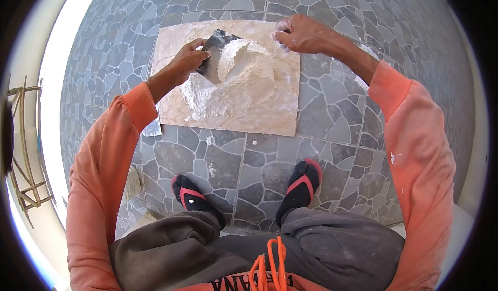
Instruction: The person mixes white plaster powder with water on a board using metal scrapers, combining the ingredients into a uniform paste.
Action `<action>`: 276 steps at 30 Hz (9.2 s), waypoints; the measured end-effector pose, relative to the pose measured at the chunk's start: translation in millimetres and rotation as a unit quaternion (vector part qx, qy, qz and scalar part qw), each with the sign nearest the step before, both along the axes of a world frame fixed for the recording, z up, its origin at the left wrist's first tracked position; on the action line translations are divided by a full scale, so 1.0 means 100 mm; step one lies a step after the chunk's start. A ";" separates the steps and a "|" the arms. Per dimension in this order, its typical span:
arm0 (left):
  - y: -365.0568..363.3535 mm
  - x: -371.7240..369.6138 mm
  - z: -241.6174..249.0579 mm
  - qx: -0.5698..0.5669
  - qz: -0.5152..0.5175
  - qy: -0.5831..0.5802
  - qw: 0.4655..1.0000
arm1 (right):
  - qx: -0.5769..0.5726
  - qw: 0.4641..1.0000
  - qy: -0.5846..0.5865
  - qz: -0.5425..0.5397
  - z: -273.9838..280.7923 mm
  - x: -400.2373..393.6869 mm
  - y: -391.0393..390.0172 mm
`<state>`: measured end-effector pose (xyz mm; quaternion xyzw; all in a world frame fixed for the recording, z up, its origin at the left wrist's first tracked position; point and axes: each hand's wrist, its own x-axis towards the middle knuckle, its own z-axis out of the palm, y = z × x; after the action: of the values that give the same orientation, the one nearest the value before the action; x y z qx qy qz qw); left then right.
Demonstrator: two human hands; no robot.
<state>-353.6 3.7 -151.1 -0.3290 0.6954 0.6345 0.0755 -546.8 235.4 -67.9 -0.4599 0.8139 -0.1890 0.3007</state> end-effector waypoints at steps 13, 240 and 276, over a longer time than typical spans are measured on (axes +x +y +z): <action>0.13 0.02 -0.02 -0.077 -0.012 0.043 0.996 | -0.023 0.998 0.041 0.035 -0.04 0.01 0.06; 0.22 2.38 -0.17 -0.359 -0.549 -0.131 0.743 | 0.073 0.984 -0.115 -0.117 -0.17 -0.60 0.22; 0.21 2.37 -0.18 -0.362 -0.551 -0.126 0.742 | 0.067 0.988 -0.083 -0.110 -0.17 -0.59 0.21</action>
<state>-116.3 24.7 -168.9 0.0317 0.9169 0.1360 0.3738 -605.4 256.8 -84.7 -0.3293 0.8425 -0.2036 0.3745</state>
